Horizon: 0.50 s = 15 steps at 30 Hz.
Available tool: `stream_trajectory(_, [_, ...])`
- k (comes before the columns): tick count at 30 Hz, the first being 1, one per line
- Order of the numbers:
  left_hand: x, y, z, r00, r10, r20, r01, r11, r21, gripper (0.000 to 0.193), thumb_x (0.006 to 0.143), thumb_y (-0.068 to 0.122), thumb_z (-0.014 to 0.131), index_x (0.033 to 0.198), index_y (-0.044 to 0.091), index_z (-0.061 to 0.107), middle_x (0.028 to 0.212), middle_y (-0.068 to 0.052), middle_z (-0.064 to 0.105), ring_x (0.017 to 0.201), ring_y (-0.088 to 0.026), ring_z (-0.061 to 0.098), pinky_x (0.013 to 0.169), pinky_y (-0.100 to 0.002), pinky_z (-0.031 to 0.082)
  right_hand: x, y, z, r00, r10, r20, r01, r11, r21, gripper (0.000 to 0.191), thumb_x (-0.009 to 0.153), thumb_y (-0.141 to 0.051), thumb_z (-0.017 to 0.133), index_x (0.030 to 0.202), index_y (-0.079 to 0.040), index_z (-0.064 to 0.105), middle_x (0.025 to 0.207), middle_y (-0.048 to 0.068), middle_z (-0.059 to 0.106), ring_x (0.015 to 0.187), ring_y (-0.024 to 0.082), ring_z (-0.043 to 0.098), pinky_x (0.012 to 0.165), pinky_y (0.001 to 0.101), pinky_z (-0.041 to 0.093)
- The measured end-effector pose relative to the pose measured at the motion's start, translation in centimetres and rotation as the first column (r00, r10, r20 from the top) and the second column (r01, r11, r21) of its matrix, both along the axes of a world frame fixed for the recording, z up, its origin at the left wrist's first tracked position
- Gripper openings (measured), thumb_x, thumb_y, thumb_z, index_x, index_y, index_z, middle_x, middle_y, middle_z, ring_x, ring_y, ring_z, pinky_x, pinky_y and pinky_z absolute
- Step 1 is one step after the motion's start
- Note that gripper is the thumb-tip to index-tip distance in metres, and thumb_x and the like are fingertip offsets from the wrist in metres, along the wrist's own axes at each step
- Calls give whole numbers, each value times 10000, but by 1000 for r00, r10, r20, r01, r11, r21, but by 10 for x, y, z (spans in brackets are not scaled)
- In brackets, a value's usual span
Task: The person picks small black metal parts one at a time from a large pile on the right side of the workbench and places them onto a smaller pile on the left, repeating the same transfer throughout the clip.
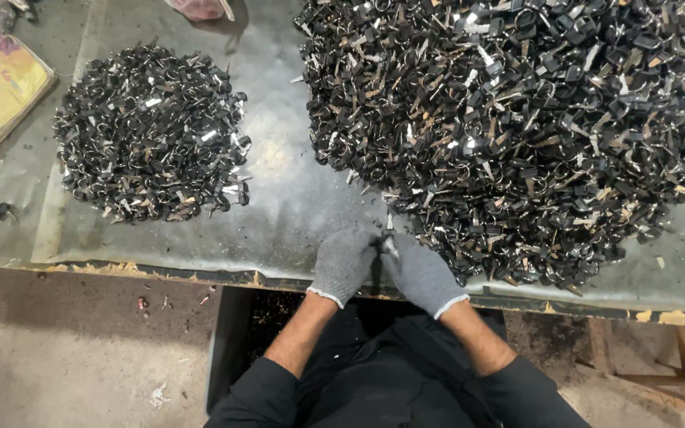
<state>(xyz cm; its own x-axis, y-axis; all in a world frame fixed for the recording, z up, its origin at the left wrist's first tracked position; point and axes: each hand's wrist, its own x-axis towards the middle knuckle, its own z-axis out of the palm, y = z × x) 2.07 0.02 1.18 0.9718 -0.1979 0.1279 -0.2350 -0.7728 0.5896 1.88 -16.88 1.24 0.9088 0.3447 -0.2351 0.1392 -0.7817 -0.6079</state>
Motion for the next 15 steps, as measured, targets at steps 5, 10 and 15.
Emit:
stream_trajectory(5, [-5, 1, -9, 998, -24, 63, 29, 997, -70, 181, 841, 123, 686, 1019, 111, 722, 940, -119, 721, 901, -343, 701, 807, -475, 544, 1, -6, 3, 997, 56, 49, -45, 978, -204, 344, 996, -188, 519, 1276, 4, 464, 866, 256, 713, 779, 454, 719, 666, 576, 561])
stream_trajectory(10, [-5, 0, -17, 990, -49, 131, 35, 994, 104, 132, 812, 127, 692, 934, 78, 708, 876, -150, 671, 832, -374, 674, 753, -496, 512, -2, -11, 8, 1000, 10, -7, -10, 998, -69, 423, 974, -271, 562, 1278, 3, 456, 880, 256, 706, 781, 439, 716, 652, 549, 569])
stream_trajectory(15, [-4, -3, -19, 957, -188, 220, 152, 974, 168, 148, 829, 41, 608, 966, 36, 664, 956, -162, 676, 850, -362, 677, 764, -466, 527, -12, 1, -4, 977, -30, 209, 90, 955, -284, 217, 1010, -203, 538, 1143, -33, 524, 827, 239, 704, 756, 416, 728, 653, 537, 585])
